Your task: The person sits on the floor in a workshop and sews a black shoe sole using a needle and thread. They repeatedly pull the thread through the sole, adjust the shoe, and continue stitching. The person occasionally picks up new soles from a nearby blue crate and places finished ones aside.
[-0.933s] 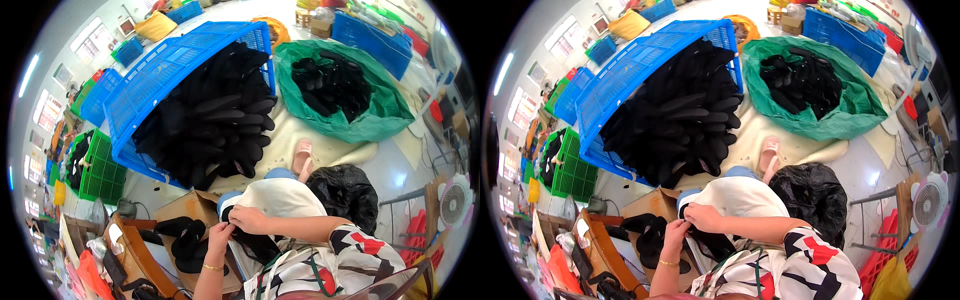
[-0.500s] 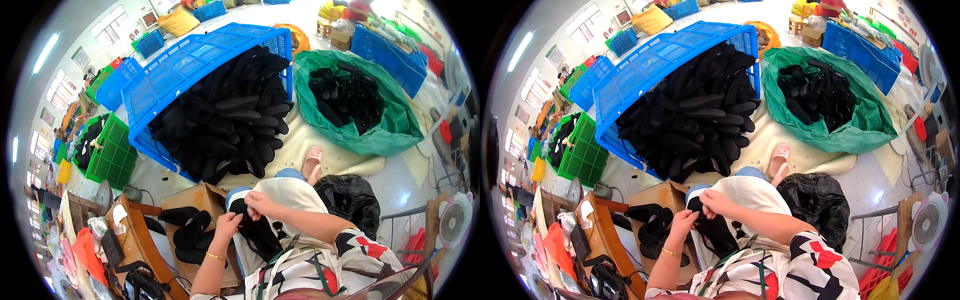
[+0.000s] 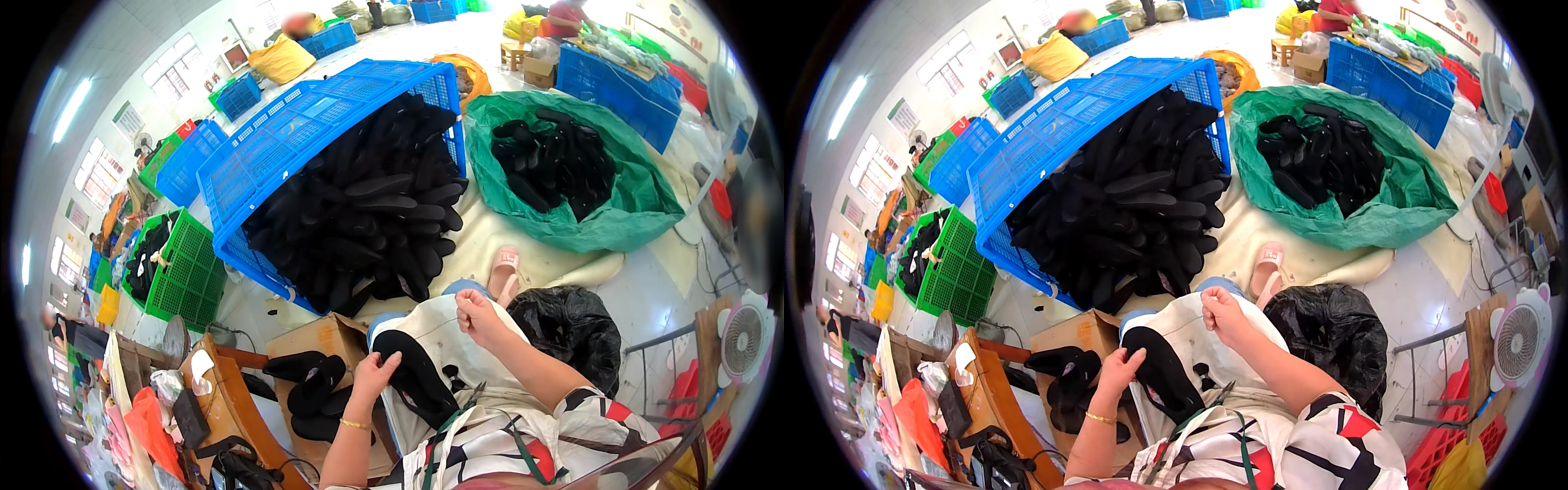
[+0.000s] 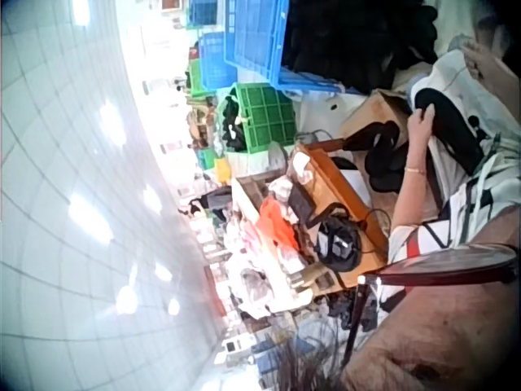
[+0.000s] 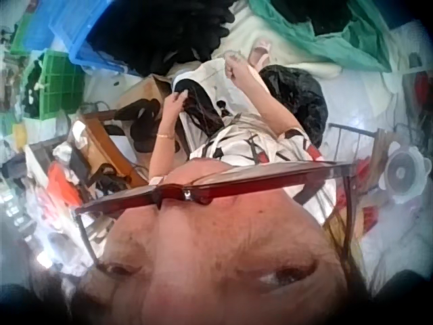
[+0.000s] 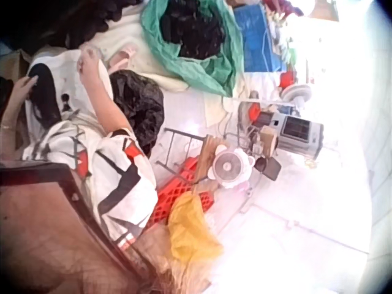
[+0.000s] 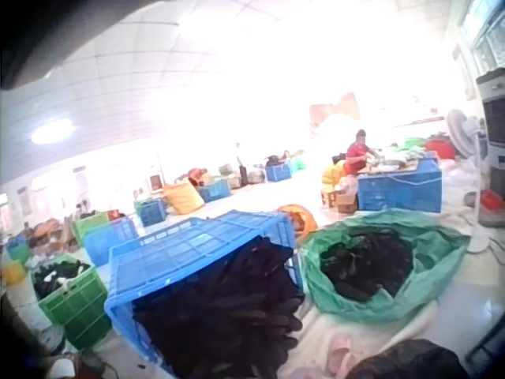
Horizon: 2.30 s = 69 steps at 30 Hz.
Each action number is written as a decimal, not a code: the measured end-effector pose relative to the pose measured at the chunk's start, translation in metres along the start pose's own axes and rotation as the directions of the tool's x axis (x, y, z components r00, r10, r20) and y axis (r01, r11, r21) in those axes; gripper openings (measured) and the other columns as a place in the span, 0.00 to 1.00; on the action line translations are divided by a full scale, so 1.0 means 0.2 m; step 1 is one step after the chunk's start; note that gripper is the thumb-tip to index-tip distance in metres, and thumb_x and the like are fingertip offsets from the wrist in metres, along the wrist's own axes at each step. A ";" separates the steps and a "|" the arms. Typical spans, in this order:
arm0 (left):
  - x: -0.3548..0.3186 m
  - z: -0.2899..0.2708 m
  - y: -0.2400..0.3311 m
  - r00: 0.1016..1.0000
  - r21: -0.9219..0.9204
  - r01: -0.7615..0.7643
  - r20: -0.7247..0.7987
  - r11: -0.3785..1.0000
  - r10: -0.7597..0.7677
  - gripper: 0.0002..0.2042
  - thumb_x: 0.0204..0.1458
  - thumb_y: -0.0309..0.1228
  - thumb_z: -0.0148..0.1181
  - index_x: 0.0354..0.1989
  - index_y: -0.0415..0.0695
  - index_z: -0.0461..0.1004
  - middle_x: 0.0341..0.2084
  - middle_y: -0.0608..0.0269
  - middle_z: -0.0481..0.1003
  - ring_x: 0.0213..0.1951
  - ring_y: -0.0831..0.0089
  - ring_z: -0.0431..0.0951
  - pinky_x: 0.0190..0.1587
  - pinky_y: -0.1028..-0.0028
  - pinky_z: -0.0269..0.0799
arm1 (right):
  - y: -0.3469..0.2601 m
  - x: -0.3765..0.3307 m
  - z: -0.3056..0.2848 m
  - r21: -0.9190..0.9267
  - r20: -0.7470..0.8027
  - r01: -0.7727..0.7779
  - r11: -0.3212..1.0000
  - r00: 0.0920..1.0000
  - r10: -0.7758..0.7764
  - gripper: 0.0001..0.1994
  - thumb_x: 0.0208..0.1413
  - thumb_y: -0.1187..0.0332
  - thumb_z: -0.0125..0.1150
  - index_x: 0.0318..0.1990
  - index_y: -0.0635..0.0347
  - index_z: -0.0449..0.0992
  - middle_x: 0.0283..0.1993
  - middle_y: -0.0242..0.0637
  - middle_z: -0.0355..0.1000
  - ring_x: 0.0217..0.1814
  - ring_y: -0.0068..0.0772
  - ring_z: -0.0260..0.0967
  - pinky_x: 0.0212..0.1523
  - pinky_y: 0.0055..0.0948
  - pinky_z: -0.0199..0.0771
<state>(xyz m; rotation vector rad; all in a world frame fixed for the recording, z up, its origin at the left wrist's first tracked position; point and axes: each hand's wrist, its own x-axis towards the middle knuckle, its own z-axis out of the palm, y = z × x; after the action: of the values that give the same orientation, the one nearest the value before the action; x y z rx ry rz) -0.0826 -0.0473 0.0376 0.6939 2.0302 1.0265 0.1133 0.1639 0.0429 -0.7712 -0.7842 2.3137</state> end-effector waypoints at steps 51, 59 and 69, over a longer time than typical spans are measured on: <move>-0.07 0.15 -0.09 0.752 0.420 -0.460 -0.283 0.782 0.595 0.19 0.43 0.20 0.59 0.47 0.44 0.71 0.34 0.54 0.71 0.40 0.53 0.73 0.42 0.62 0.72 | 0.41 -0.13 0.47 0.019 0.311 0.042 0.999 0.949 -0.046 0.14 0.68 0.63 0.43 0.29 0.56 0.63 0.25 0.29 0.59 0.22 0.22 0.53 0.34 0.27 0.64; -0.06 0.15 0.07 0.754 0.545 -0.440 -0.207 0.714 0.623 0.21 0.42 0.21 0.62 0.48 0.45 0.71 0.34 0.56 0.72 0.39 0.54 0.74 0.39 0.63 0.73 | 0.27 -0.12 0.46 0.025 0.232 0.001 1.000 0.973 -0.007 0.14 0.68 0.63 0.45 0.29 0.56 0.63 0.27 0.29 0.60 0.26 0.24 0.55 0.39 0.30 0.65; -0.04 -0.05 0.35 0.545 0.589 -0.729 0.194 0.348 0.815 0.10 0.49 0.28 0.55 0.40 0.47 0.74 0.33 0.59 0.76 0.40 0.60 0.78 0.37 0.64 0.76 | 0.11 -0.24 0.50 -0.011 0.303 0.207 0.978 0.933 -0.194 0.12 0.62 0.72 0.45 0.24 0.58 0.61 0.22 0.30 0.56 0.24 0.23 0.51 0.33 0.29 0.63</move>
<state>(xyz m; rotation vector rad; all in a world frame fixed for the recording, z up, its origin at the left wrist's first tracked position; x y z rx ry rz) -0.0768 -0.0195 0.1032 2.1968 2.1515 0.8522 0.0727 0.0826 0.1095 -0.3379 -0.9989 2.2593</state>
